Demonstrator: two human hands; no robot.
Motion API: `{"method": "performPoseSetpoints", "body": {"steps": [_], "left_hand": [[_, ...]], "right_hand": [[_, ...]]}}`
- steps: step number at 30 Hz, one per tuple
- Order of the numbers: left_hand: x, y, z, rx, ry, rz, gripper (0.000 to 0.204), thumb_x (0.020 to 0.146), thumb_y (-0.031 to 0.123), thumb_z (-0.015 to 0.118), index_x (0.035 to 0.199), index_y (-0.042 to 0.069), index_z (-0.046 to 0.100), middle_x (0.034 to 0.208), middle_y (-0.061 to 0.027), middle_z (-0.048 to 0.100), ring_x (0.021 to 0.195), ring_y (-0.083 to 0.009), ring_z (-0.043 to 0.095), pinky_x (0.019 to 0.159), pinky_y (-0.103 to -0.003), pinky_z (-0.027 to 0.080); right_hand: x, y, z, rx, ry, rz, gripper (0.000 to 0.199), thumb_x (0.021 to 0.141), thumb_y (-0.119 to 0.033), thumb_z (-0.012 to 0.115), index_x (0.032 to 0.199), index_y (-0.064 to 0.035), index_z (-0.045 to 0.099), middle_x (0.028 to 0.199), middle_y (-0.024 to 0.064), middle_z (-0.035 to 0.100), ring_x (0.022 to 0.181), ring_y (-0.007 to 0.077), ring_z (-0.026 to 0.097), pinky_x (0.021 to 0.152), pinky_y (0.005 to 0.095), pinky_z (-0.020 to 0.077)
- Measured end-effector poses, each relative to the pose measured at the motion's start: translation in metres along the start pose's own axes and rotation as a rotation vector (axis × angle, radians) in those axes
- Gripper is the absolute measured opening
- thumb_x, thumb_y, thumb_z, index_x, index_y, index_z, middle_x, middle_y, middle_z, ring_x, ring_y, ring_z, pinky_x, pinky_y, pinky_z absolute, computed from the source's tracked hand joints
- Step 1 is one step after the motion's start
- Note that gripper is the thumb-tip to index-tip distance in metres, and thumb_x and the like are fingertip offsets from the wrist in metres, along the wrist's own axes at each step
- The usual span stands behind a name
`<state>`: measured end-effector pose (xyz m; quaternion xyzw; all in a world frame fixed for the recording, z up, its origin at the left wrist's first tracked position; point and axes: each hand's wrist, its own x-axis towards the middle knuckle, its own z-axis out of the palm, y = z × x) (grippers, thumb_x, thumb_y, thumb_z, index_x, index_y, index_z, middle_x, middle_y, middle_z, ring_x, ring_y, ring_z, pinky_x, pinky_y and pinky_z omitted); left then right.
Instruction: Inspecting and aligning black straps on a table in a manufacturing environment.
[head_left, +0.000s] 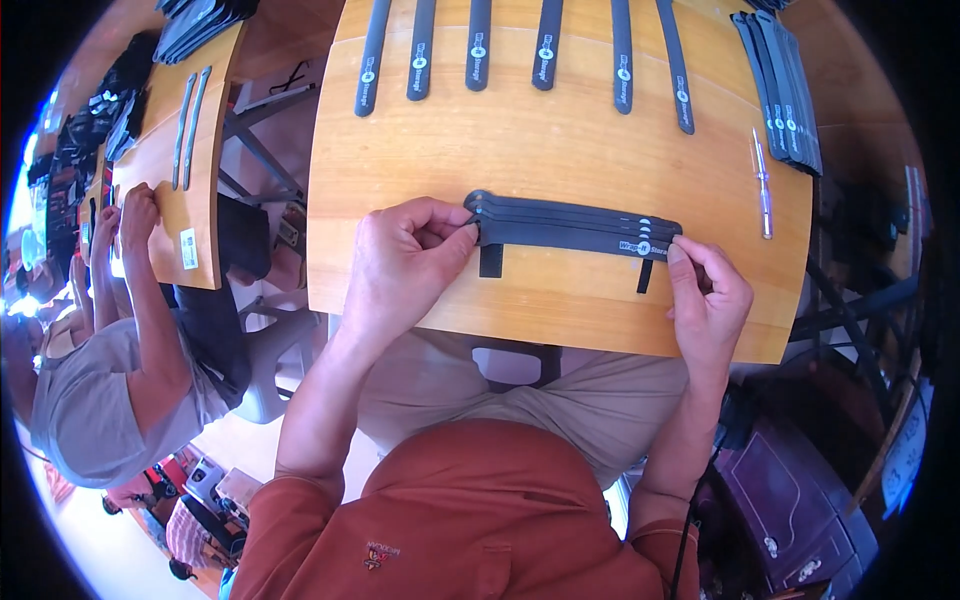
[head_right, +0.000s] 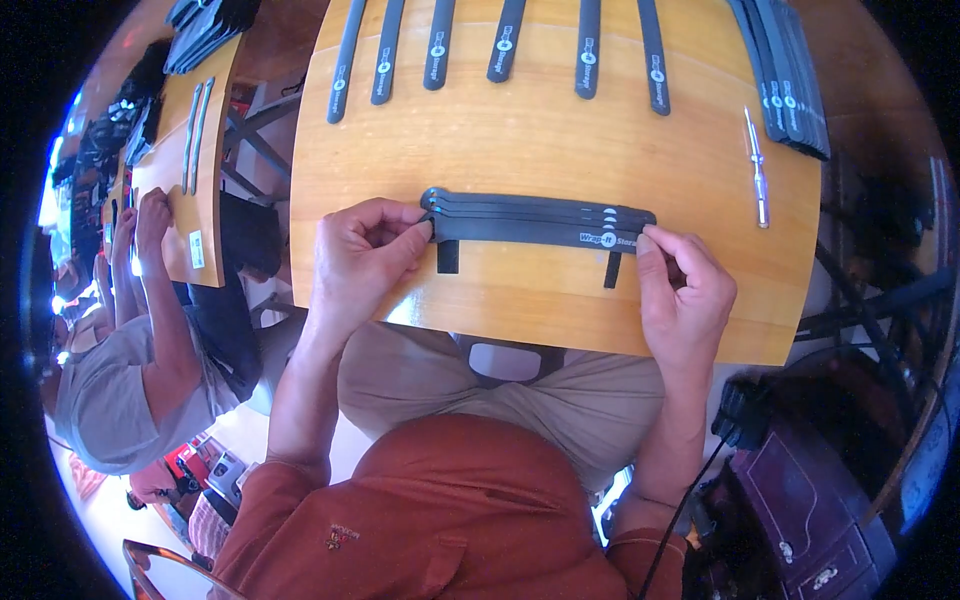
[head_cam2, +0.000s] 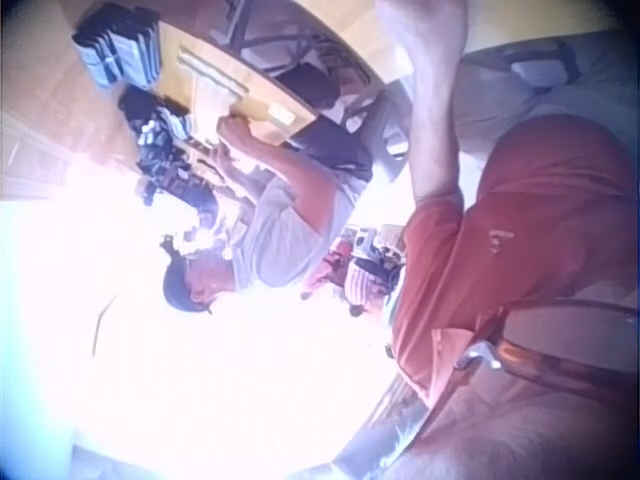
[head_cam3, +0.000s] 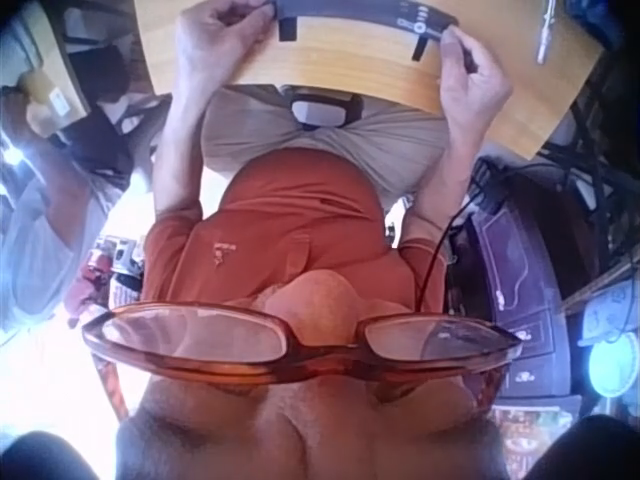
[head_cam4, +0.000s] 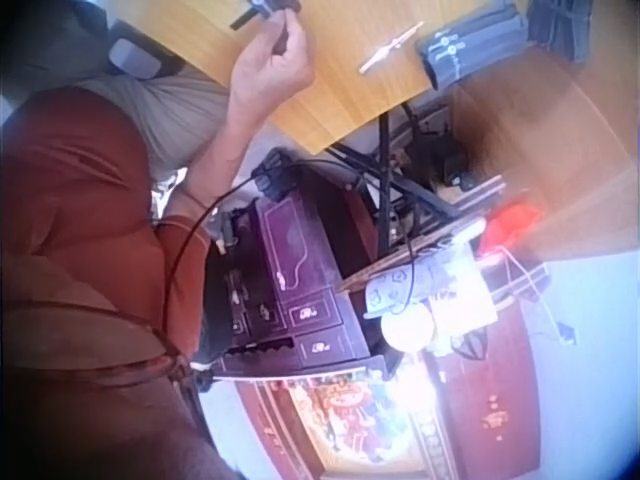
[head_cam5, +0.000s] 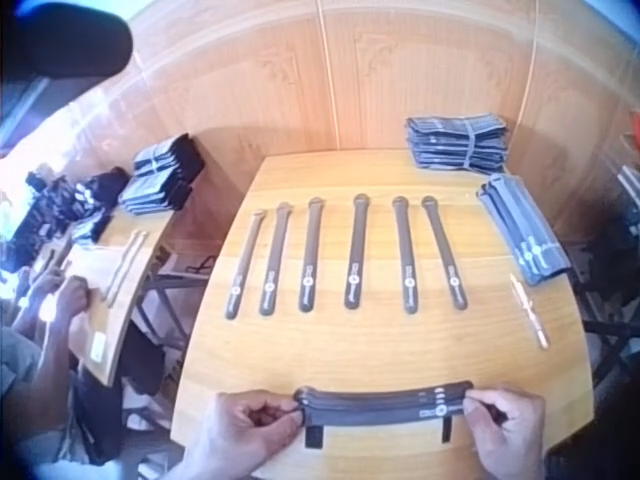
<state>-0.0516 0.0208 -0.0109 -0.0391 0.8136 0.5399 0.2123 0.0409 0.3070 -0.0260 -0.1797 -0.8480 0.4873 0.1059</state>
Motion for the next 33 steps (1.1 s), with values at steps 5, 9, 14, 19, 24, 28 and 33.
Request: {"method": "performPoseSetpoints", "body": {"steps": [5,9,14,19,24,28,33], "left_hand": [[0.0003,-0.0029,0.0011,0.000,0.002,0.026,0.012,0.092,0.001,0.074,0.101,-0.007,0.074,0.080,-0.0044,0.073,0.068,-0.0048,0.064,0.062,-0.021,0.053],[0.0011,-0.0055,0.0014,-0.013,0.012,-0.003,0.014,0.089,0.001,0.076,0.101,-0.006,0.075,0.082,-0.0050,0.074,0.069,-0.0047,0.062,0.063,-0.022,0.052],[0.0006,-0.0036,0.0010,-0.002,0.006,-0.020,0.014,0.089,0.002,0.076,0.100,-0.006,0.075,0.081,-0.0036,0.073,0.068,-0.0040,0.061,0.062,-0.022,0.051],[0.0003,-0.0023,0.0014,0.005,0.014,-0.042,0.013,0.089,0.003,0.075,0.099,-0.006,0.075,0.077,-0.0014,0.071,0.067,-0.0035,0.059,0.060,-0.022,0.049],[0.0009,-0.0023,0.0017,0.013,0.029,-0.042,0.012,0.090,0.004,0.075,0.098,-0.005,0.076,0.074,-0.0003,0.069,0.065,-0.0034,0.058,0.059,-0.022,0.049],[0.0007,-0.0027,0.0018,0.009,0.025,-0.034,0.012,0.090,0.004,0.075,0.098,-0.006,0.075,0.074,-0.0001,0.069,0.064,-0.0035,0.058,0.059,-0.022,0.049],[-0.0005,0.0004,0.0021,0.004,0.028,-0.031,0.010,0.090,0.002,0.074,0.096,-0.006,0.075,0.074,0.0001,0.069,0.064,-0.0033,0.058,0.059,-0.022,0.048]], "right_hand": [[0.0001,-0.0026,-0.0014,-0.035,-0.008,0.008,0.011,0.094,-0.001,0.073,0.101,0.0072,0.073,0.078,0.0063,0.065,0.066,0.0081,0.056,0.060,0.0239,0.0444],[-0.0008,-0.0002,0.0013,-0.010,0.011,-0.017,0.010,0.093,0.000,0.073,0.101,0.0070,0.073,0.077,0.0061,0.064,0.065,0.0083,0.055,0.059,0.0240,0.0439],[-0.0007,0.0011,0.0013,-0.013,0.011,-0.022,0.010,0.093,0.000,0.074,0.101,0.0066,0.073,0.077,0.0061,0.064,0.065,0.0086,0.055,0.059,0.0241,0.0437],[-0.0005,-0.0010,0.0021,0.002,0.016,-0.019,0.009,0.092,0.001,0.074,0.100,0.0065,0.073,0.076,0.0060,0.064,0.063,0.0087,0.055,0.058,0.0243,0.0434],[-0.0006,0.0017,0.0027,0.007,0.024,-0.032,0.009,0.092,0.001,0.074,0.099,0.0066,0.073,0.075,0.0064,0.064,0.061,0.0090,0.055,0.056,0.0247,0.0433],[-0.0004,0.0016,0.0026,0.019,0.023,-0.032,0.009,0.092,0.002,0.074,0.099,0.0067,0.073,0.074,0.0070,0.064,0.060,0.0092,0.056,0.056,0.0251,0.0437],[-0.0009,0.0005,0.0034,0.007,0.025,-0.038,0.008,0.092,0.002,0.074,0.099,0.0065,0.073,0.074,0.0076,0.064,0.061,0.0100,0.057,0.056,0.0254,0.0441]]}}
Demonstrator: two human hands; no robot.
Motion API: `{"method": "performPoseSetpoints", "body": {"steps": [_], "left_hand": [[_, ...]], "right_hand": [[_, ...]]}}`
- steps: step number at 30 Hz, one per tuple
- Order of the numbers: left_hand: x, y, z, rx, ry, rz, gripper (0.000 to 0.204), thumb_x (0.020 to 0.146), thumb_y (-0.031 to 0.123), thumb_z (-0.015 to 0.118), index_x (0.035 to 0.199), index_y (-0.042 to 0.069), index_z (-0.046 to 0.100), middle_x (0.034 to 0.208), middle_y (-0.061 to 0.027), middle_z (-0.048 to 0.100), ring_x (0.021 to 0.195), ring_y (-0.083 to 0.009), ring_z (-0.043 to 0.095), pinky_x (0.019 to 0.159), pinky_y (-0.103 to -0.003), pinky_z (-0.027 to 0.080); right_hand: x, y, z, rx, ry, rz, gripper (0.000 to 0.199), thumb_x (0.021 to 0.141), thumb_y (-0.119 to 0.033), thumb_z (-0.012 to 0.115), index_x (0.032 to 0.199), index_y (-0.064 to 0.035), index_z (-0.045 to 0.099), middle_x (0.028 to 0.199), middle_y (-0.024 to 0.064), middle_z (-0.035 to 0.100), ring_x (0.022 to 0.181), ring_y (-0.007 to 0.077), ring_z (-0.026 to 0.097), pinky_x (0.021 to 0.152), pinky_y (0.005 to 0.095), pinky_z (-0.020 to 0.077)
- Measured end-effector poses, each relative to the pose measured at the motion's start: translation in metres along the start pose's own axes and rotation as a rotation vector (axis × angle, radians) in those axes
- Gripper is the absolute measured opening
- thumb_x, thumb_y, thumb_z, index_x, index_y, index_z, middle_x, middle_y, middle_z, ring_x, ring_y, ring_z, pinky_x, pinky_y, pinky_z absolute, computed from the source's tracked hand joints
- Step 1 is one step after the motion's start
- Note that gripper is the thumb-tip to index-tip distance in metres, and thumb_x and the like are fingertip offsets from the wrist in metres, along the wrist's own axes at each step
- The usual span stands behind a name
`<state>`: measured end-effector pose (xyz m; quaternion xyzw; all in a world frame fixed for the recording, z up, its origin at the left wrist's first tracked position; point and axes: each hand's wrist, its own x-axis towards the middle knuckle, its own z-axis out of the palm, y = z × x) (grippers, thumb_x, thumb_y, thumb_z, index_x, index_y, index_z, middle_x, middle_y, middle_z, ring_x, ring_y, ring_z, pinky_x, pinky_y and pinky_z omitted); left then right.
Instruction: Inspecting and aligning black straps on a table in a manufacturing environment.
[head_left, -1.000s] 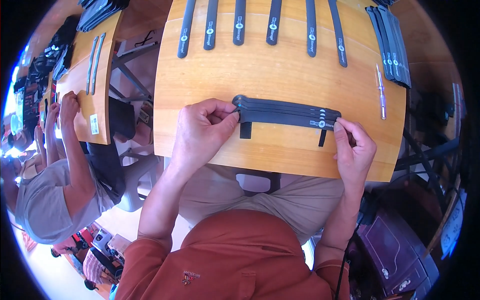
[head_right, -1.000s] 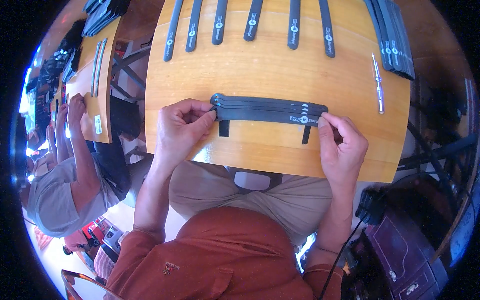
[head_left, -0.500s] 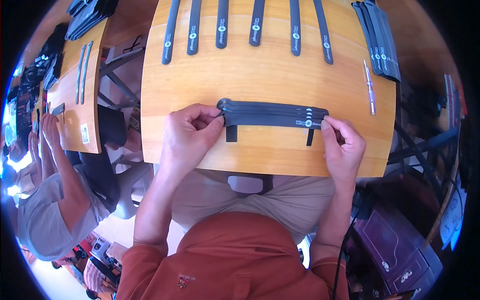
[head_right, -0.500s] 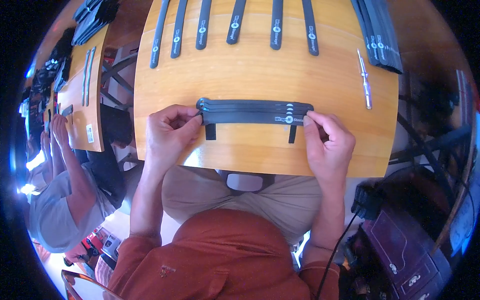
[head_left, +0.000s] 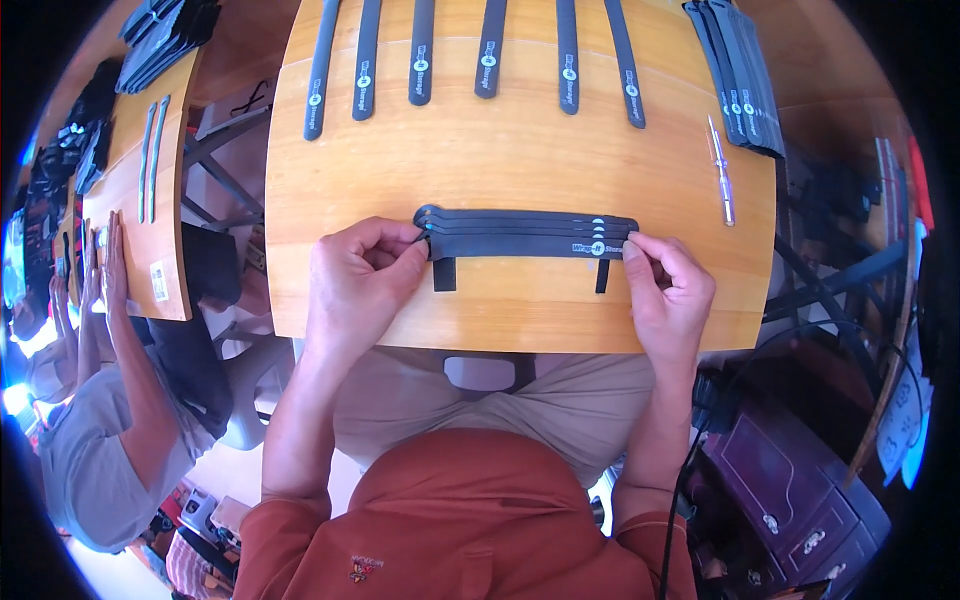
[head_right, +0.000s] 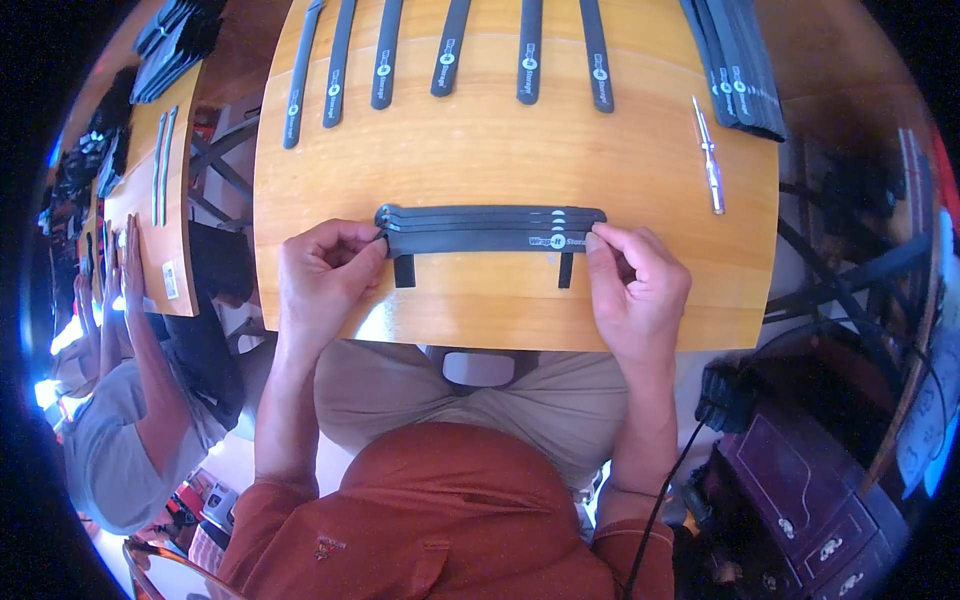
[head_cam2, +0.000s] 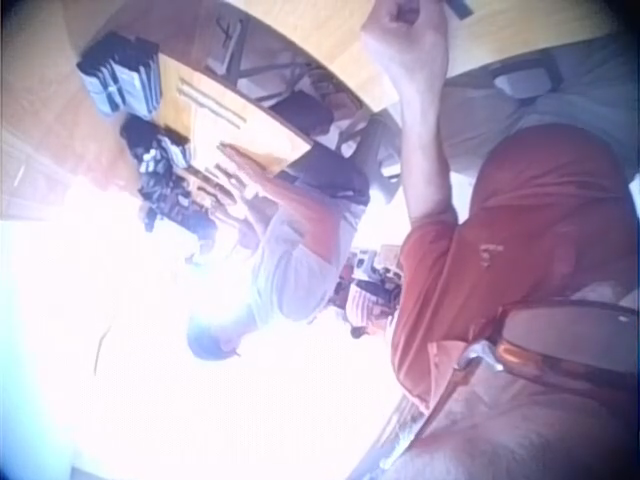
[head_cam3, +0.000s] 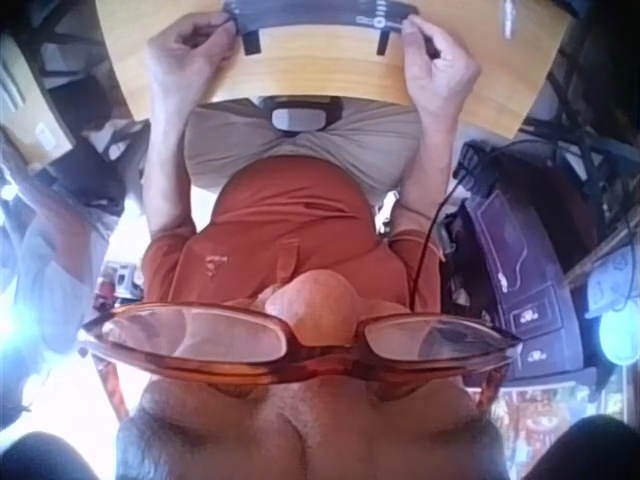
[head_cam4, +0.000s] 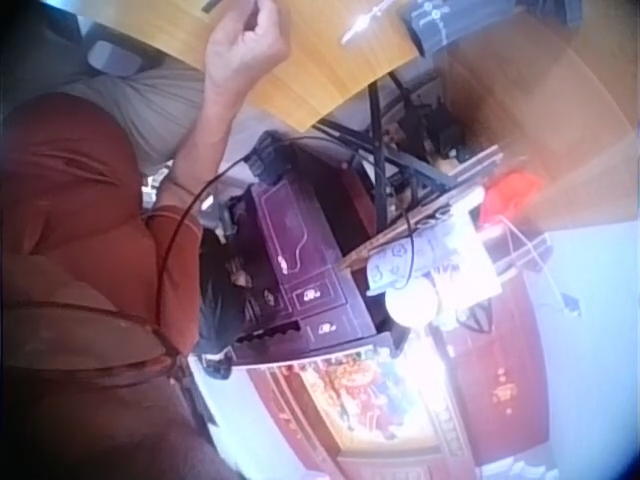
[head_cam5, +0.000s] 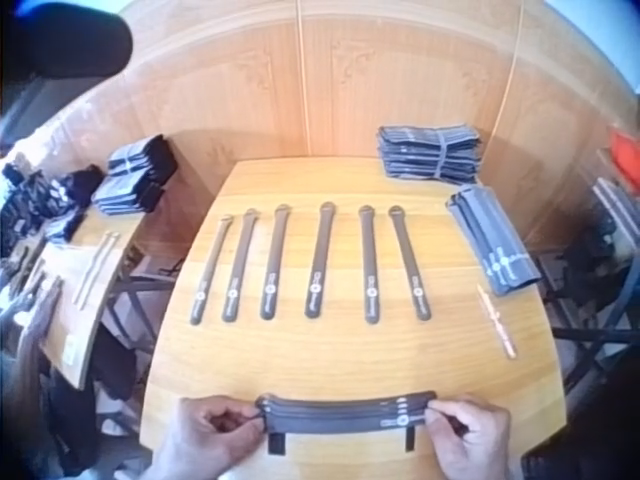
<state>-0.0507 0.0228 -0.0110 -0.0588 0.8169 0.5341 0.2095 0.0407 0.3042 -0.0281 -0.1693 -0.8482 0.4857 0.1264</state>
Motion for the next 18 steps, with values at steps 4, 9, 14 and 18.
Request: {"method": "performPoseSetpoints", "body": {"steps": [4,9,14,18], "left_hand": [[0.0004,-0.0006,-0.0004,-0.010,-0.004,0.005,0.009,0.090,0.002,0.074,0.095,-0.006,0.075,0.073,0.0002,0.069,0.064,-0.0032,0.058,0.059,-0.021,0.048],[0.0008,-0.0013,-0.0012,0.008,0.002,0.024,0.010,0.090,0.002,0.074,0.095,-0.006,0.075,0.073,0.0001,0.069,0.064,-0.0033,0.058,0.059,-0.022,0.049],[0.0013,-0.0019,-0.0004,0.020,0.017,0.019,0.011,0.089,0.003,0.074,0.096,-0.006,0.076,0.073,-0.0008,0.070,0.064,-0.0035,0.058,0.059,-0.022,0.049],[0.0009,-0.0012,0.0000,0.041,0.024,0.028,0.013,0.088,0.004,0.075,0.096,-0.006,0.076,0.072,-0.0015,0.070,0.064,-0.0041,0.059,0.059,-0.023,0.050]], "right_hand": [[0.0009,0.0001,0.0000,-0.048,-0.001,-0.060,0.009,0.091,0.002,0.073,0.099,0.0062,0.073,0.076,0.0090,0.066,0.060,0.0114,0.059,0.056,0.0261,0.0451],[0.0016,-0.0010,0.0005,-0.076,0.007,-0.090,0.008,0.091,0.002,0.073,0.098,0.0061,0.073,0.075,0.0104,0.066,0.059,0.0132,0.059,0.055,0.0267,0.0455],[0.0010,-0.0022,0.0033,-0.084,0.026,-0.109,0.007,0.090,0.003,0.073,0.097,0.0059,0.072,0.074,0.0111,0.065,0.058,0.0143,0.059,0.054,0.0274,0.0454],[0.0002,-0.0038,0.0046,-0.132,0.041,-0.126,0.008,0.089,0.004,0.074,0.096,0.0056,0.072,0.073,0.0115,0.064,0.057,0.0154,0.060,0.054,0.0284,0.0452]]}}
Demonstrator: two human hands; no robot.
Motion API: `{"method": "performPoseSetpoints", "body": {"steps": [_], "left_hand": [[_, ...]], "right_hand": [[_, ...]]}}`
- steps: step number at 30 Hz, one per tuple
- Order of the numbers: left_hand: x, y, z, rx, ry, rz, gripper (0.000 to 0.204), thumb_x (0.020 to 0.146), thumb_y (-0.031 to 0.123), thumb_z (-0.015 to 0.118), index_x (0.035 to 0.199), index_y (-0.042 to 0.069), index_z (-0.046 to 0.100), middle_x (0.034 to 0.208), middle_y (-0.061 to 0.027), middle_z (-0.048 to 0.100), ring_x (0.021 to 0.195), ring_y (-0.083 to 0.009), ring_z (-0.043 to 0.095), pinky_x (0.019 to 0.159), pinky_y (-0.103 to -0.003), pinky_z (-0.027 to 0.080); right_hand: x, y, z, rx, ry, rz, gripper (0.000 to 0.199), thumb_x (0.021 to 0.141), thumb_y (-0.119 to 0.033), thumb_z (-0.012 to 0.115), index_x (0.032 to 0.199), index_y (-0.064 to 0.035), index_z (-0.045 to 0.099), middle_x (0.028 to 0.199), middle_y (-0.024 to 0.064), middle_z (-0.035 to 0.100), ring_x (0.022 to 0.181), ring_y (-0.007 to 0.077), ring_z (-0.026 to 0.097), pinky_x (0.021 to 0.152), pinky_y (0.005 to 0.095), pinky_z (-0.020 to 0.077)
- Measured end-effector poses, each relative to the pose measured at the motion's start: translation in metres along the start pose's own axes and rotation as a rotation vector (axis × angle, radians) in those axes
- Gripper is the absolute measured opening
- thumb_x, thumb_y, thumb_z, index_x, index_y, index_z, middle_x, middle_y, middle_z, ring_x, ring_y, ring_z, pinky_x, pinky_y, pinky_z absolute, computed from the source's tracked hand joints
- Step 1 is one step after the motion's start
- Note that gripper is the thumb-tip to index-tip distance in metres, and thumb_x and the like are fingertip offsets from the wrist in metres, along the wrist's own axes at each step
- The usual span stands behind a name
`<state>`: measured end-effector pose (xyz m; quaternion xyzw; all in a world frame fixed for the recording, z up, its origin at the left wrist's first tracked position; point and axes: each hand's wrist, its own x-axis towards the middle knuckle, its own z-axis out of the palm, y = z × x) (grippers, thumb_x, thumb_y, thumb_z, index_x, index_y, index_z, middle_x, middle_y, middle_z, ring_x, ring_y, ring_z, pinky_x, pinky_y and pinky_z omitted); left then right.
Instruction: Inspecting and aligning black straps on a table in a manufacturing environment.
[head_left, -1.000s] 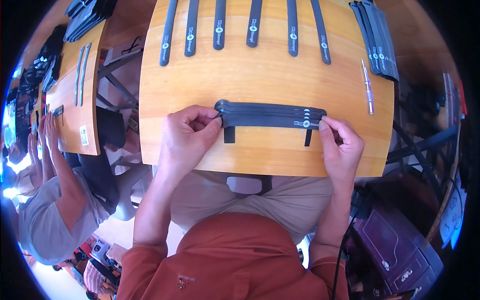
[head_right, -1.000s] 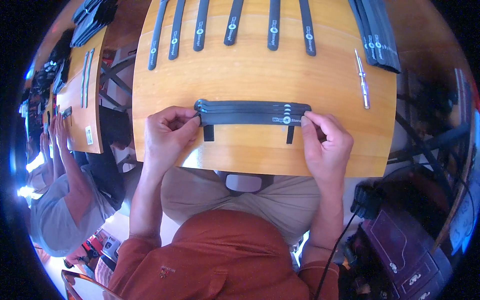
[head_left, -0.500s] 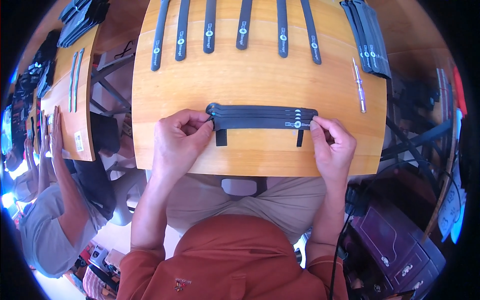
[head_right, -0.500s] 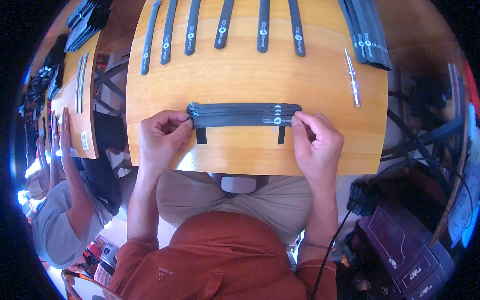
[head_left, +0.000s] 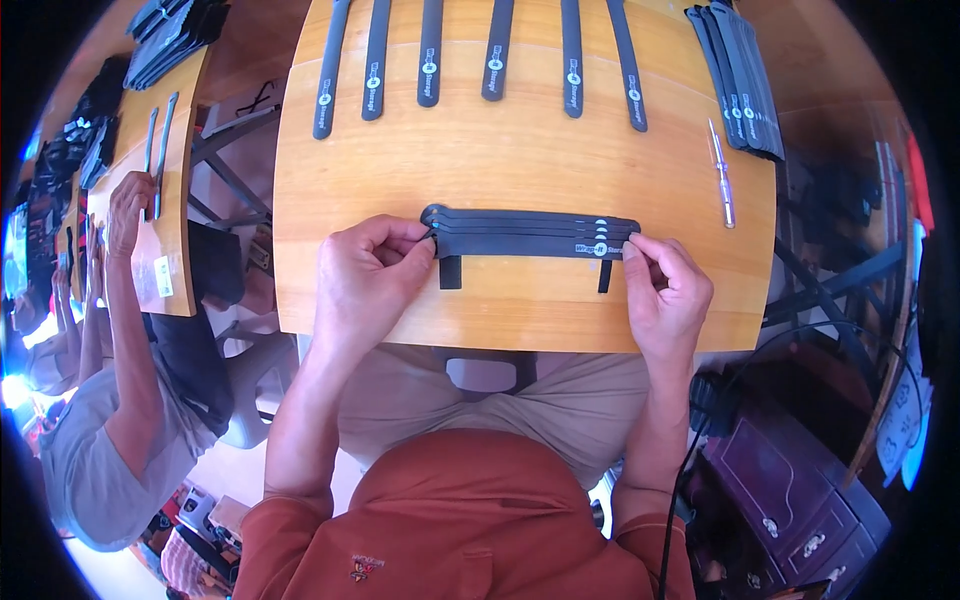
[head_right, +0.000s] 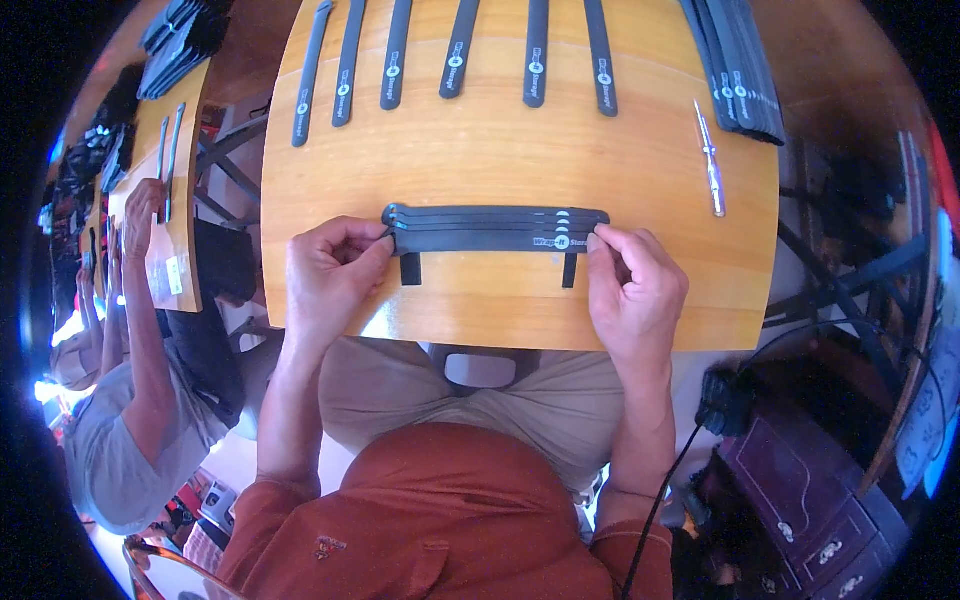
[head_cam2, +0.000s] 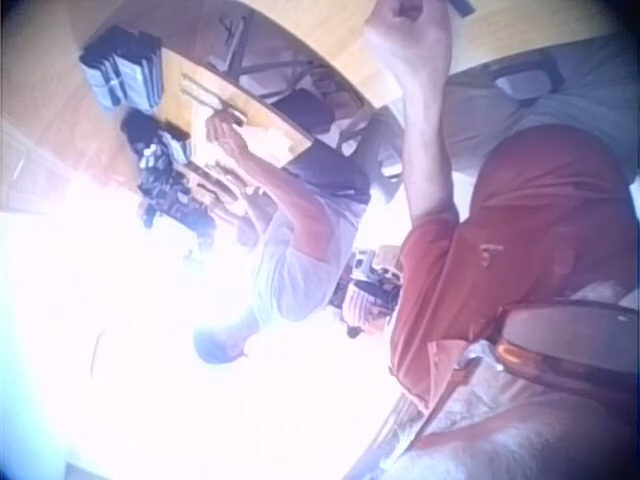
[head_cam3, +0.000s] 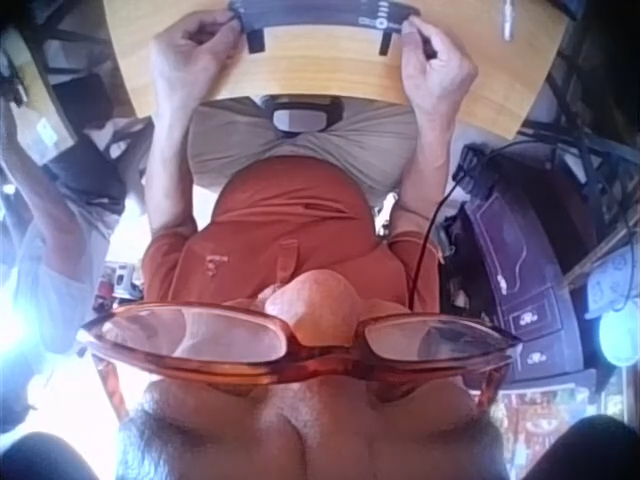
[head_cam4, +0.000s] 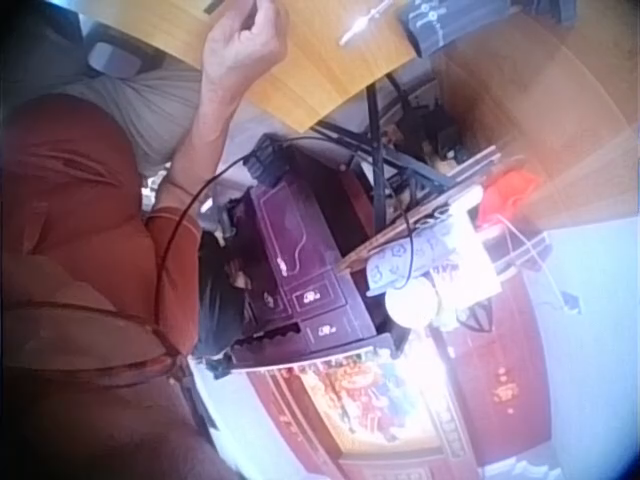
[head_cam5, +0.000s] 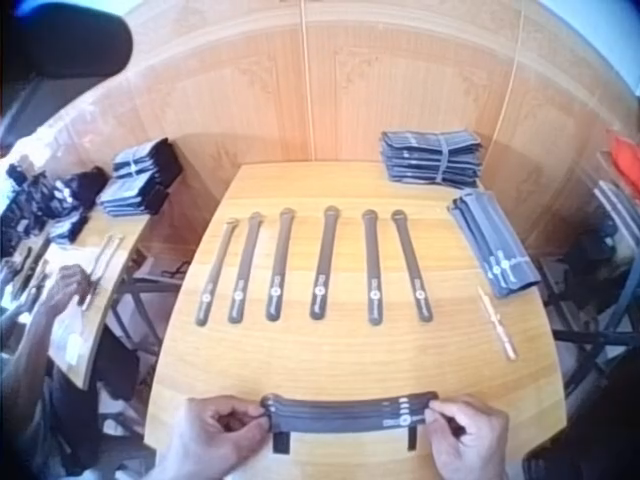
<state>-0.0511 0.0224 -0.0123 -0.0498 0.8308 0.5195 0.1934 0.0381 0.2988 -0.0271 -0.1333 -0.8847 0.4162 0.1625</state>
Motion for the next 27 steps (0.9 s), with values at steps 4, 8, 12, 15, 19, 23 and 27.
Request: {"method": "performPoseSetpoints", "body": {"steps": [4,8,12,15,19,23,27], "left_hand": [[0.000,0.000,0.001,-0.003,-0.001,-0.014,0.013,0.088,0.004,0.075,0.096,-0.006,0.076,0.072,-0.0018,0.070,0.064,-0.0044,0.060,0.060,-0.023,0.051],[0.000,0.000,0.001,0.005,0.000,0.008,0.013,0.088,0.004,0.075,0.097,-0.006,0.075,0.073,-0.0032,0.071,0.064,-0.0050,0.061,0.060,-0.024,0.052],[0.001,0.002,0.002,0.037,-0.007,0.014,0.012,0.087,0.003,0.074,0.096,-0.005,0.074,0.076,-0.0047,0.073,0.065,-0.0065,0.063,0.061,-0.025,0.052],[0.000,0.003,0.003,0.070,0.013,0.062,0.011,0.086,0.004,0.074,0.094,-0.004,0.072,0.075,-0.0055,0.072,0.065,-0.0082,0.064,0.062,-0.026,0.053],[-0.003,0.007,0.004,0.184,0.067,0.140,0.012,0.085,0.005,0.075,0.092,-0.003,0.070,0.075,-0.0083,0.072,0.066,-0.0137,0.067,0.064,-0.029,0.054],[-0.004,-0.003,0.000,0.298,0.108,0.255,0.014,0.084,0.007,0.079,0.092,0.001,0.069,0.080,-0.0127,0.071,0.070,-0.0232,0.070,0.066,-0.035,0.056],[-0.006,-0.011,0.002,0.332,0.162,0.444,0.011,0.087,0.003,0.078,0.095,0.002,0.070,0.081,-0.0065,0.067,0.065,-0.0124,0.063,0.062,-0.029,0.051]], "right_hand": [[-0.001,-0.001,0.003,-0.027,0.037,-0.034,0.008,0.088,0.004,0.074,0.096,0.0053,0.072,0.072,0.0121,0.063,0.057,0.0166,0.060,0.054,0.0290,0.0454],[-0.001,-0.003,0.002,-0.054,0.028,-0.023,0.008,0.088,0.004,0.073,0.096,0.0052,0.072,0.073,0.0131,0.064,0.058,0.0183,0.062,0.055,0.0299,0.0470],[0.000,-0.005,0.002,-0.065,0.018,-0.011,0.007,0.089,0.003,0.072,0.095,0.0048,0.071,0.077,0.0147,0.067,0.060,0.0220,0.065,0.058,0.0321,0.0502],[0.000,-0.005,0.002,-0.078,0.008,-0.006,0.007,0.090,0.002,0.071,0.096,0.0045,0.070,0.080,0.0156,0.068,0.063,0.0249,0.066,0.060,0.0339,0.0517],[0.000,-0.005,0.002,-0.068,0.000,0.015,0.007,0.090,0.002,0.071,0.096,0.0038,0.069,0.082,0.0164,0.068,0.066,0.0289,0.067,0.063,0.0367,0.0531],[-0.001,-0.007,0.000,-0.090,0.009,-0.005,0.007,0.090,0.002,0.071,0.096,0.0036,0.069,0.085,0.0168,0.067,0.069,0.0303,0.068,0.066,0.0380,0.0534],[0.000,-0.007,0.000,-0.104,0.015,-0.034,0.008,0.088,0.001,0.071,0.096,0.0035,0.069,0.092,0.0177,0.066,0.077,0.0334,0.068,0.071,0.0399,0.0538]]}}
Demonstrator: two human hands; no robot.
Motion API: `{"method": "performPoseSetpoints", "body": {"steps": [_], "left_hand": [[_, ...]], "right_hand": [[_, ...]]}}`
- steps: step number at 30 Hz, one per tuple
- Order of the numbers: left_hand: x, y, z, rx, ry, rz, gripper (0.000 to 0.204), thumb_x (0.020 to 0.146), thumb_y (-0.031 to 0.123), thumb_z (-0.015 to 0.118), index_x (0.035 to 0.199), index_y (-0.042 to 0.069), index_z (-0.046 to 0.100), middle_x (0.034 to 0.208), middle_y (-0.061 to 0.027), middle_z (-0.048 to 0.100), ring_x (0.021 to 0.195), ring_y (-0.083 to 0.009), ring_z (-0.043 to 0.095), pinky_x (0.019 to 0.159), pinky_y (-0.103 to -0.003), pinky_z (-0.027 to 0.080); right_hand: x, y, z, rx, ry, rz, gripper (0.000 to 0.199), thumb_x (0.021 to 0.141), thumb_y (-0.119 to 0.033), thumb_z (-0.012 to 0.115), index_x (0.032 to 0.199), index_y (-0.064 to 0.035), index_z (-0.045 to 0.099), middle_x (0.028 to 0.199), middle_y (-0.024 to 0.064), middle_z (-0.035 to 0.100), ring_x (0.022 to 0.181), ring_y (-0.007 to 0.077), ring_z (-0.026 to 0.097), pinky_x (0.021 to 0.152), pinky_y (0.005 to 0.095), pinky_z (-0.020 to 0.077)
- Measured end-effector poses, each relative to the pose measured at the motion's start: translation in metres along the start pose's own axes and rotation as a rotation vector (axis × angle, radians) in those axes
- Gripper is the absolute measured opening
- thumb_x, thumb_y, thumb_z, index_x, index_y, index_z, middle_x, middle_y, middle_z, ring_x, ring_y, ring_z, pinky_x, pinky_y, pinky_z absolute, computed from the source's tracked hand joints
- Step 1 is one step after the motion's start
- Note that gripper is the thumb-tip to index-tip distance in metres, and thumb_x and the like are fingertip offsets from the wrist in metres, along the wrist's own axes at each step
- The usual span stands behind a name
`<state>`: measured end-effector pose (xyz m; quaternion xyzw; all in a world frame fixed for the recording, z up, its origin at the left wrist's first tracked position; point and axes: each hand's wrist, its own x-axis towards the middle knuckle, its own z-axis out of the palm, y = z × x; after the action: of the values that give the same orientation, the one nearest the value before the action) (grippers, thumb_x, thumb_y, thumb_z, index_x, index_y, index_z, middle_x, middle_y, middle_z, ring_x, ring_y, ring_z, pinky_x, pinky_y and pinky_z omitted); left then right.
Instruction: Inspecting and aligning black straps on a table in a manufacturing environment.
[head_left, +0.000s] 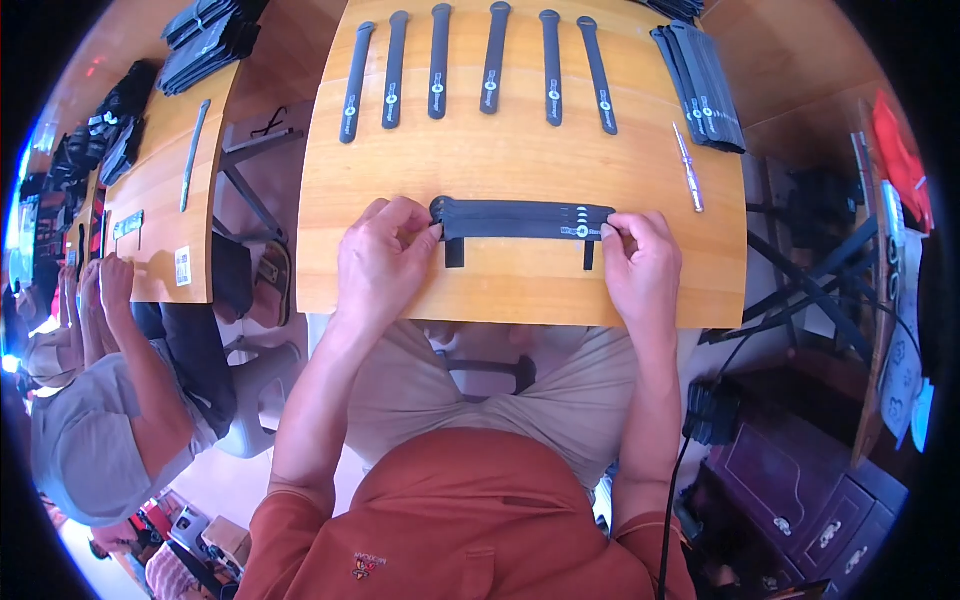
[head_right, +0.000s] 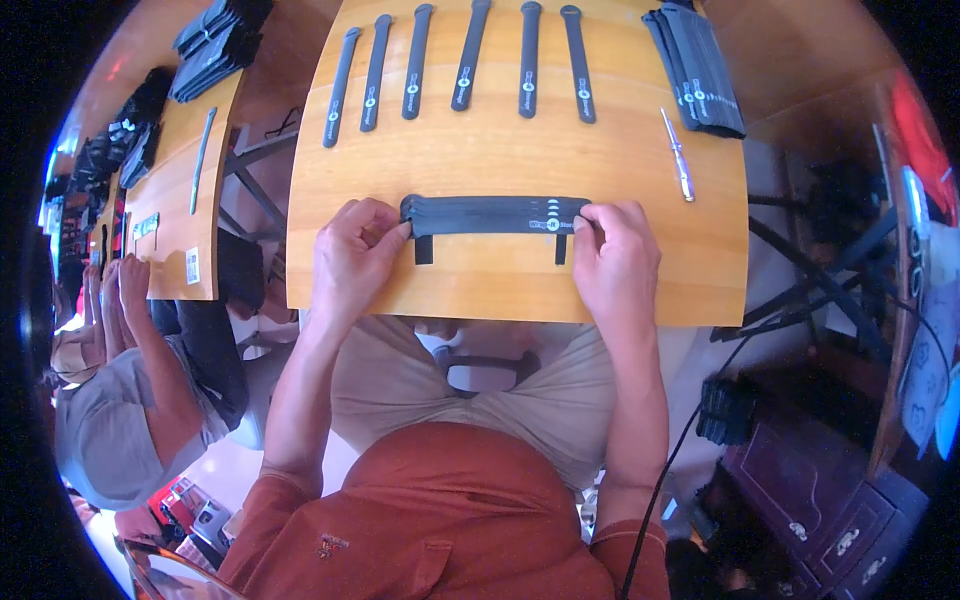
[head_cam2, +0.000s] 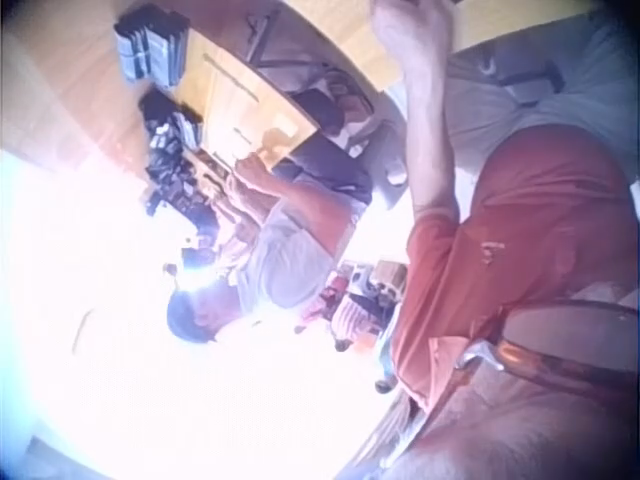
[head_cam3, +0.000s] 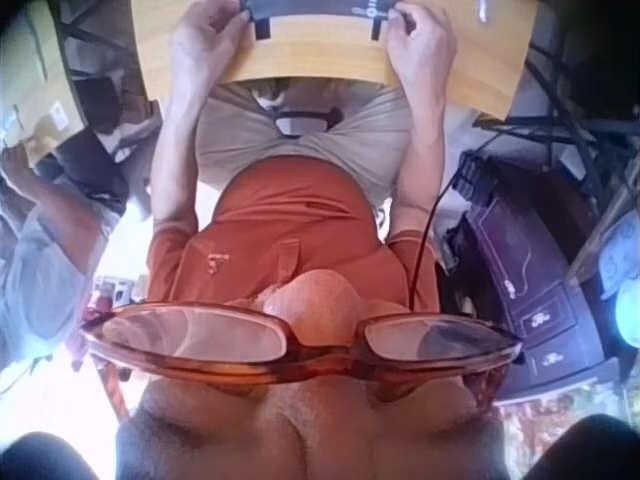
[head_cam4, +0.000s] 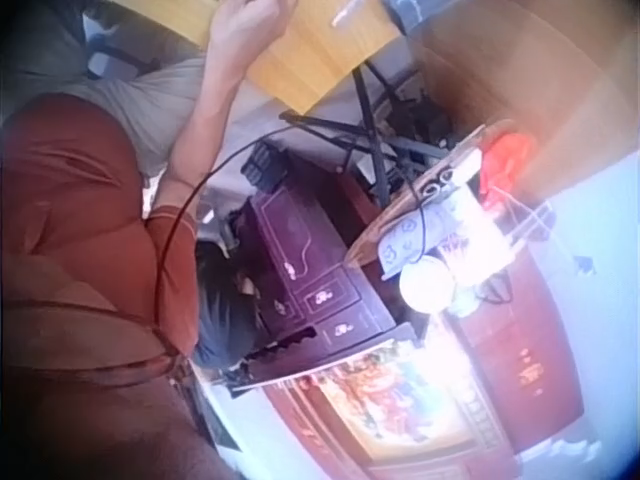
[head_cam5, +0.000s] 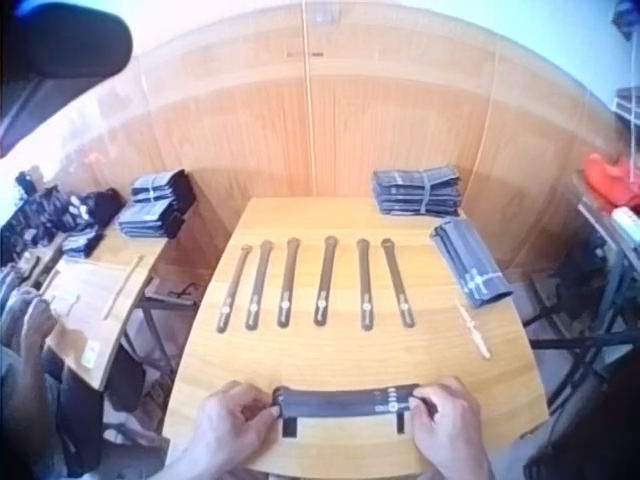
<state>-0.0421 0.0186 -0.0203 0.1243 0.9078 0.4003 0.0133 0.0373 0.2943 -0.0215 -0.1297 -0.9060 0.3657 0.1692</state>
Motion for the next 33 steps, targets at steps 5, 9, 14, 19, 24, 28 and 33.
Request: {"method": "performPoseSetpoints", "body": {"steps": [5,9,14,19,24,28,33], "left_hand": [[-0.006,0.010,-0.003,0.095,-0.014,0.049,0.013,0.086,0.009,0.077,0.098,0.005,0.072,0.090,-0.0128,0.069,0.074,-0.0304,0.070,0.069,-0.041,0.057],[-0.015,0.024,0.003,0.288,0.138,0.419,0.021,0.086,0.008,0.076,0.106,0.003,0.073,0.108,-0.0131,0.069,0.098,-0.0316,0.069,0.083,-0.042,0.057],[-0.027,0.031,0.021,0.473,-0.204,0.599,0.064,0.099,0.045,0.062,0.146,0.002,0.055,0.158,-0.0127,0.048,0.151,-0.0292,0.038,0.125,-0.050,0.027],[-0.030,0.014,0.018,0.514,-0.238,0.613,0.067,0.103,0.049,0.055,0.150,0.002,0.050,0.162,-0.0123,0.043,0.153,-0.0251,0.036,0.127,-0.049,0.023],[-0.034,-0.009,-0.012,0.536,-0.278,0.563,0.069,0.105,0.050,0.052,0.154,0.002,0.045,0.164,-0.0131,0.039,0.155,-0.0258,0.033,0.128,-0.047,0.019],[-0.035,-0.012,-0.017,0.524,-0.279,0.546,0.069,0.105,0.049,0.051,0.154,0.002,0.045,0.164,-0.0138,0.039,0.155,-0.0268,0.033,0.128,-0.047,0.020],[-0.035,-0.011,-0.016,0.512,-0.309,0.536,0.071,0.103,0.047,0.055,0.155,0.001,0.042,0.166,-0.0153,0.036,0.155,-0.0296,0.032,0.128,-0.047,0.018]], "right_hand": [[0.001,-0.005,-0.006,-0.033,0.007,-0.017,0.010,0.087,0.002,0.071,0.096,0.0036,0.069,0.093,0.0182,0.066,0.083,0.0361,0.067,0.075,0.0418,0.0538],[-0.002,-0.010,-0.007,-0.186,0.000,-0.080,0.013,0.089,-0.005,0.069,0.101,0.0012,0.071,0.104,0.0168,0.066,0.089,0.0350,0.068,0.079,0.0441,0.0549],[-0.017,-0.036,0.011,-0.394,-0.031,-0.312,0.029,0.095,-0.019,0.066,0.119,-0.0022,0.070,0.128,0.0142,0.064,0.119,0.0312,0.062,0.099,0.0448,0.0520],[-0.035,-0.015,0.020,-0.457,-0.260,-0.396,0.053,0.101,-0.034,0.060,0.144,-0.0015,0.057,0.155,0.0129,0.052,0.151,0.0294,0.038,0.124,0.0474,0.0291],[-0.033,0.001,0.000,-0.471,-0.176,-0.415,0.049,0.100,-0.032,0.062,0.139,-0.0016,0.062,0.150,0.0123,0.057,0.147,0.0305,0.043,0.122,0.0447,0.0326],[-0.005,-0.010,-0.003,-0.370,-0.136,-0.302,0.035,0.095,-0.025,0.069,0.122,-0.0020,0.072,0.129,0.0130,0.068,0.122,0.0333,0.061,0.103,0.0465,0.0489],[0.064,-0.003,0.013,-0.370,0.071,-0.228,0.027,0.093,-0.022,0.072,0.112,-0.0022,0.073,0.114,0.0137,0.070,0.102,0.0359,0.067,0.087,0.0485,0.0544]]}}
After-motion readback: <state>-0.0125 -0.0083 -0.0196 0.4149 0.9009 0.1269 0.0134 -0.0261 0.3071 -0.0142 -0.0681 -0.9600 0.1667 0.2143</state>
